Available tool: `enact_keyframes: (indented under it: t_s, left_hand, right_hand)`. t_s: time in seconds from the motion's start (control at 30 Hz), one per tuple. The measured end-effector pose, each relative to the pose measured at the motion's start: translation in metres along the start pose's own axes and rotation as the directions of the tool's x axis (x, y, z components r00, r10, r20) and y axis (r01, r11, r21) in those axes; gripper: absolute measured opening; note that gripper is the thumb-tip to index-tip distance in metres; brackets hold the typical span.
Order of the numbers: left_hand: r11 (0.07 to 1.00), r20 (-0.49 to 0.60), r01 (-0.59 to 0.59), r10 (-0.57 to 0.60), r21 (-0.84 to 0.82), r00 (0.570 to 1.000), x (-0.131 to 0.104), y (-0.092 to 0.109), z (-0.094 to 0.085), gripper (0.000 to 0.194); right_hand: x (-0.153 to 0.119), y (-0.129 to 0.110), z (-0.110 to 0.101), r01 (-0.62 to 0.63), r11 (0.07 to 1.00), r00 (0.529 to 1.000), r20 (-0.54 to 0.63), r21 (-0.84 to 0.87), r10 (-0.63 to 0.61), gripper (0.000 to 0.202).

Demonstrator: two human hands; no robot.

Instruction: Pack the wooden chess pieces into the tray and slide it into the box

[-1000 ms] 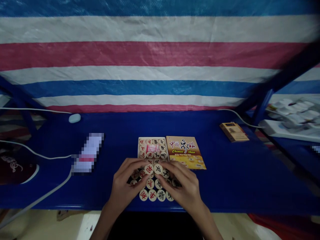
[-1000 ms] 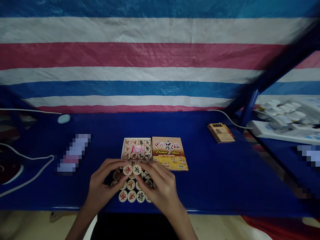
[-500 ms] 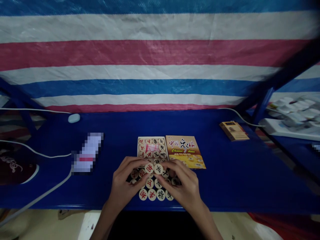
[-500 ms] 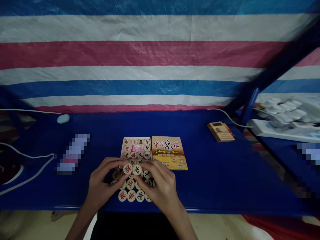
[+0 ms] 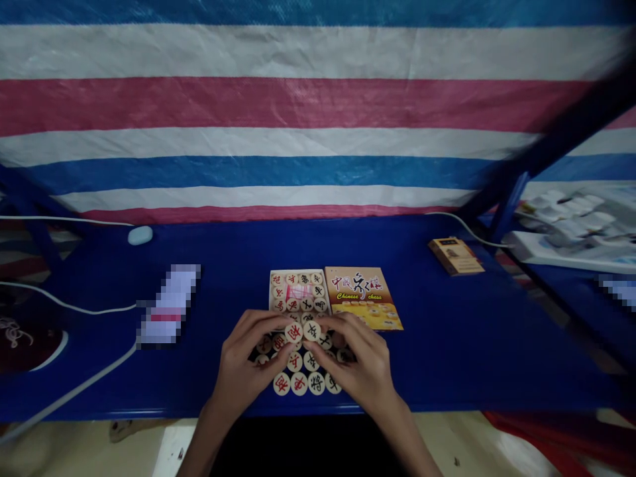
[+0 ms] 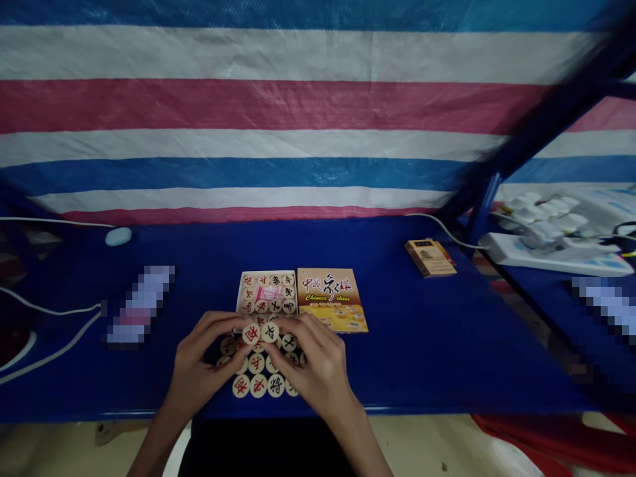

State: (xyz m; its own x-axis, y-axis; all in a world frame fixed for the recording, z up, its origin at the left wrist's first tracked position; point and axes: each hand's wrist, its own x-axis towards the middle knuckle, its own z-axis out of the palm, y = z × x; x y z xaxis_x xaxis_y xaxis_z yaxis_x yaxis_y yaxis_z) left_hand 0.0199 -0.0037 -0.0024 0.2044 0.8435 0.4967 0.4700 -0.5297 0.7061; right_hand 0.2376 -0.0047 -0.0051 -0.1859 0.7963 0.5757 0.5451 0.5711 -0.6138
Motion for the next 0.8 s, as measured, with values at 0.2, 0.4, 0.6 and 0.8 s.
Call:
enact_keyframes:
  t_s: [0.2, 0.4, 0.6, 0.8]
  left_hand:
    - [0.992, -0.028, 0.017, -0.013, 0.122, 1.0, -0.012, 0.004, -0.008, 0.033]
    - [0.922, 0.058, -0.146, 0.135, 0.359, 0.989, -0.016, 0.005, 0.001, 0.038]
    - [0.9, 0.102, -0.167, 0.137, 0.402, 0.985, -0.013, 0.004, 0.003, 0.036]
    - [0.915, 0.066, -0.126, 0.109, 0.382, 0.992, -0.012, 0.005, -0.001, 0.025]
  right_hand:
    - [-0.014, -0.005, -0.012, -0.085, 0.993, 0.995, -0.068, -0.087, 0.08, 0.031]
    - [-0.024, -0.007, -0.012, -0.018, 0.984, 1.0, -0.008, -0.18, 0.017, 0.038]
    - [-0.02, -0.004, -0.008, 0.009, 0.974, 0.996, 0.092, -0.226, 0.012, 0.035]
    - [-0.02, -0.004, -0.009, -0.007, 0.978, 0.994, 0.101, -0.208, 0.028, 0.029]
